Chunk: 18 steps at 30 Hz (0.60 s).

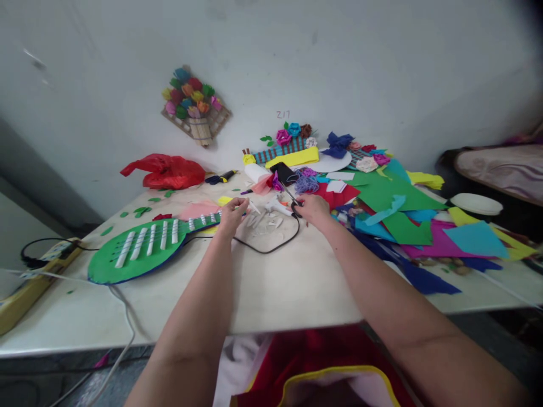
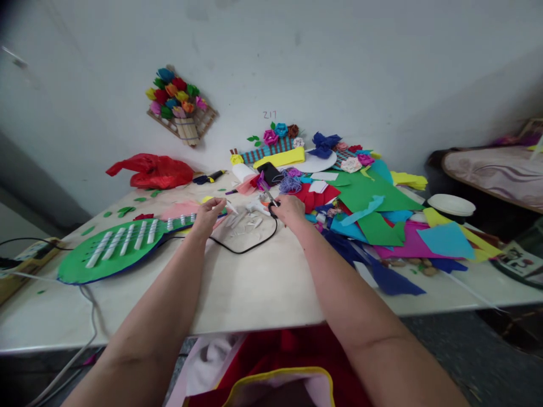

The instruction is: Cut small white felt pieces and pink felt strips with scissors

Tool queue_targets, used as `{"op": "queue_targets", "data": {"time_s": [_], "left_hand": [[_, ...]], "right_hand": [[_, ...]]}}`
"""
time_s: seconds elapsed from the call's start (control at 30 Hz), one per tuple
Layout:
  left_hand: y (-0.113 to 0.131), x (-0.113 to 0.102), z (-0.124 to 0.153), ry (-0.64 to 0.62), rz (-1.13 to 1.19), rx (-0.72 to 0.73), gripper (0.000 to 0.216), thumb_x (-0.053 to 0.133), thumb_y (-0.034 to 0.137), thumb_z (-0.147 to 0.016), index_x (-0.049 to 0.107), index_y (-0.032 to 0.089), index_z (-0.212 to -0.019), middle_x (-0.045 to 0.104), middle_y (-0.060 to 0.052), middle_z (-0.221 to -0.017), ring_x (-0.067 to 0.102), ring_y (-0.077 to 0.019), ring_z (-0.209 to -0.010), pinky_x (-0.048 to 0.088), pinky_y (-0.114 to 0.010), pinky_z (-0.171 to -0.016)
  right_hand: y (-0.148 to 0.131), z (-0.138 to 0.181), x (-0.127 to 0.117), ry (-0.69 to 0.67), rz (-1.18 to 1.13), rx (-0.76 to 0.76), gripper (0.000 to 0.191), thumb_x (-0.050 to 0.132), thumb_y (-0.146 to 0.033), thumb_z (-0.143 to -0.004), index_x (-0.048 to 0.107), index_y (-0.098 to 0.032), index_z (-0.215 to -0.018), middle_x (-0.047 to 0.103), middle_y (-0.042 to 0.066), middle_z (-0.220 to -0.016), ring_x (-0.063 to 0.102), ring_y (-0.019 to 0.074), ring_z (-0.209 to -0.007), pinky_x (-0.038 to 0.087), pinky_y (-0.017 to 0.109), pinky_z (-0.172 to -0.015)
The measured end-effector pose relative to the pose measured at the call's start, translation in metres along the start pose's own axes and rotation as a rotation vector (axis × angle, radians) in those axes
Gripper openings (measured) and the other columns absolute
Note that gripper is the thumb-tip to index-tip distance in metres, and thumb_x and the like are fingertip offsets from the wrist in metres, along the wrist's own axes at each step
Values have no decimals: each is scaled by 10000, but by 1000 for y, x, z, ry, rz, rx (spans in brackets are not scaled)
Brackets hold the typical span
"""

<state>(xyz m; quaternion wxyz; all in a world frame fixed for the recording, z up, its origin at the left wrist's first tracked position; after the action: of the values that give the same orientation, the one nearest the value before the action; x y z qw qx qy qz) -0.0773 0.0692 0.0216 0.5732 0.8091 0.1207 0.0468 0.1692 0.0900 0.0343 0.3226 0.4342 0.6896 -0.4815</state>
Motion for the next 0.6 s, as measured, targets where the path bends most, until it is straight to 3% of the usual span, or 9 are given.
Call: {"op": "queue_targets", "data": {"time_s": [0.17,0.3,0.47,0.6], "left_hand": [[-3,3,1,-62,87,-53,294,692,429,-617,604,149,-642,565,2,-580,490,-86,-541,369,-186,-494],[-8,8,1,-83,241,-110,300,715,412,-613,599,136,-628,602,-31,-583,516,-84,-485,389,-190,-462],[-12,9,2,-39,395,-165,325,747,389,-589,602,113,-677,644,-59,-628,618,-136,-576,489,-243,-592],[-10,4,1,33,447,-157,319,742,379,-602,590,107,-673,657,-65,-646,635,-147,-588,511,-270,-626]], "right_hand": [[-2,1,0,-24,-64,-8,369,572,-459,-707,694,-229,-968,696,80,-913,619,229,-869,434,273,-639],[-9,3,7,-67,-313,-69,364,621,-476,-684,692,-198,-907,678,48,-729,618,174,-680,426,237,-553],[-25,9,29,-280,-694,-95,363,720,-398,-610,649,-165,-879,622,0,-643,545,103,-479,441,220,-461],[-38,18,28,-429,-851,-71,303,730,-337,-614,604,-140,-807,574,-20,-587,492,63,-439,436,189,-426]]}}
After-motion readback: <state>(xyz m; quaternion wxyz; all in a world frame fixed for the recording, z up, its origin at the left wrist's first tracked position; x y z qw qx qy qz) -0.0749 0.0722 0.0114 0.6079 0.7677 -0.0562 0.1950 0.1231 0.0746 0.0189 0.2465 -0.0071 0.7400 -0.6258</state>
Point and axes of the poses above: each hand's wrist, its own z-axis away from the middle knuckle, its own x-axis out of the palm, y = z × x, the point moved 6 cm from there along -z, towards the middle knuckle
